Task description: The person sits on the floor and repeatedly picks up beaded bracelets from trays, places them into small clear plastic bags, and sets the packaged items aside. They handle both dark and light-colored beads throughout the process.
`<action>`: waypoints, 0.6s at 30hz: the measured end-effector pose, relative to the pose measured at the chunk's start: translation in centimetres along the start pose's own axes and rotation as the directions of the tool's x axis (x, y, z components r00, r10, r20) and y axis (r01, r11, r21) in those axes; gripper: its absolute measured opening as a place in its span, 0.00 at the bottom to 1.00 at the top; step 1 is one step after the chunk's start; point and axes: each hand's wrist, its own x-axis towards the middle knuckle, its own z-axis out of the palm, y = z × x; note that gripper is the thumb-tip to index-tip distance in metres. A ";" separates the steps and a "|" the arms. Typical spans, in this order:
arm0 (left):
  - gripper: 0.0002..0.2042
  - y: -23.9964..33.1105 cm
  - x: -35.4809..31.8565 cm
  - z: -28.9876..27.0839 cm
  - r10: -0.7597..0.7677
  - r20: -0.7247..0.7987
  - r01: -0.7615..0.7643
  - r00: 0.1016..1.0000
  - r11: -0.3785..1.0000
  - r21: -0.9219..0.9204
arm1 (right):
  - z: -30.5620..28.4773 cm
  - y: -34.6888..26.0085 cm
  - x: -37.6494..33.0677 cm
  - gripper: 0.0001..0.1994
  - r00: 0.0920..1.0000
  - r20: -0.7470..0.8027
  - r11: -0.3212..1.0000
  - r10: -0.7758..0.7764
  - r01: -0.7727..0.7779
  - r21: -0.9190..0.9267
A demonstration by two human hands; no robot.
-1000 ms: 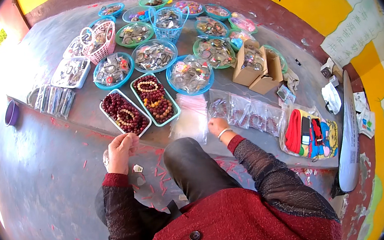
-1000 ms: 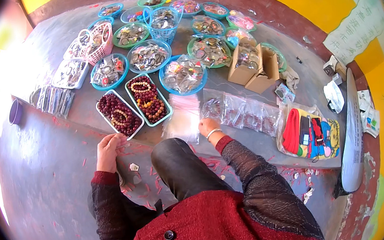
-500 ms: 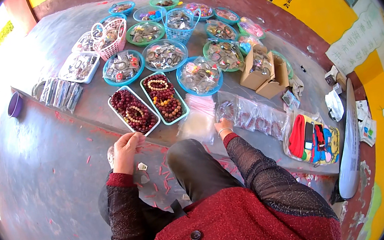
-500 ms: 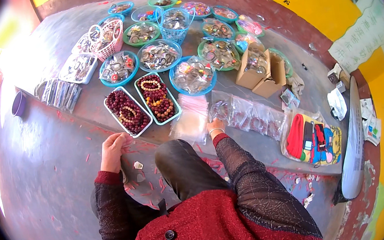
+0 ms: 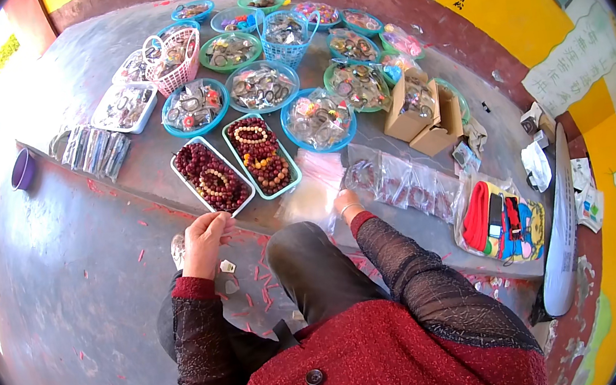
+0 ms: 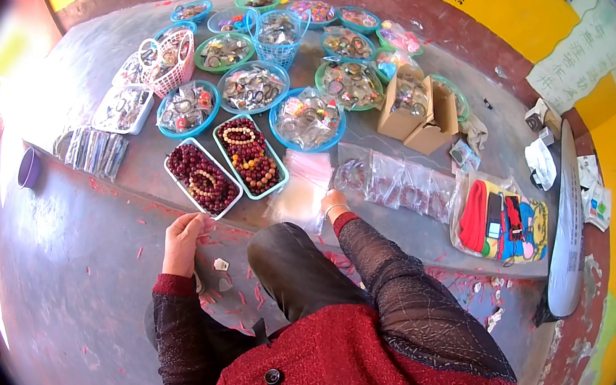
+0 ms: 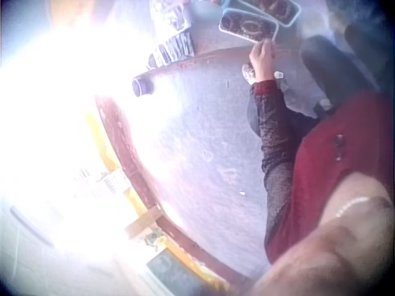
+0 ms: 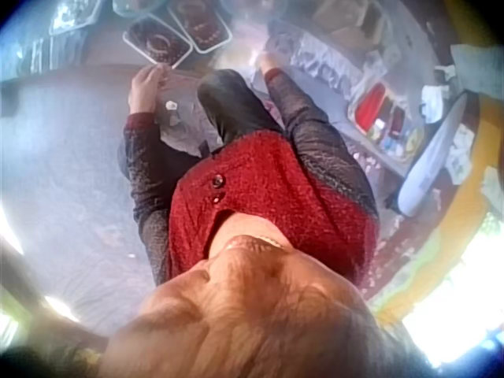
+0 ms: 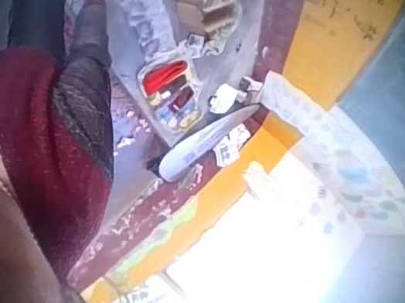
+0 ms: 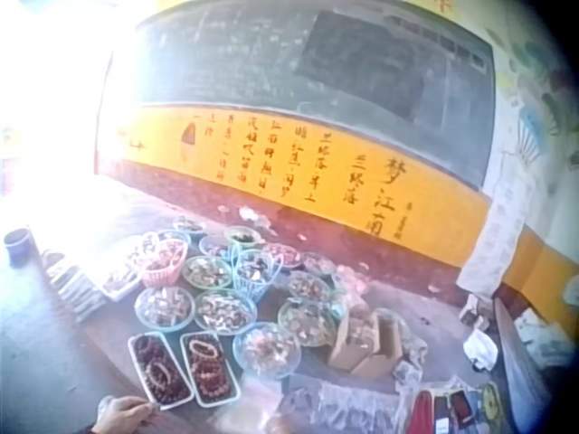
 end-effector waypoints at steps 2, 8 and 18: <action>0.12 0.0 0.0 0.1 0.004 0.000 -0.004 1.000 1.000 -0.002 | -0.7 0.3 -0.3 0.11 0.996 -0.086 0.999 0.036 -0.033 0.030; 0.12 0.0 0.0 0.2 0.025 -0.003 -0.025 1.000 1.000 0.011 | -1.6 0.9 -1.9 0.18 0.997 -0.080 0.996 0.020 -0.014 0.085; 0.12 0.2 0.0 0.3 0.012 -0.001 -0.012 1.000 1.000 0.008 | 1.5 1.9 1.8 0.17 0.998 0.027 0.993 0.049 -0.046 -0.112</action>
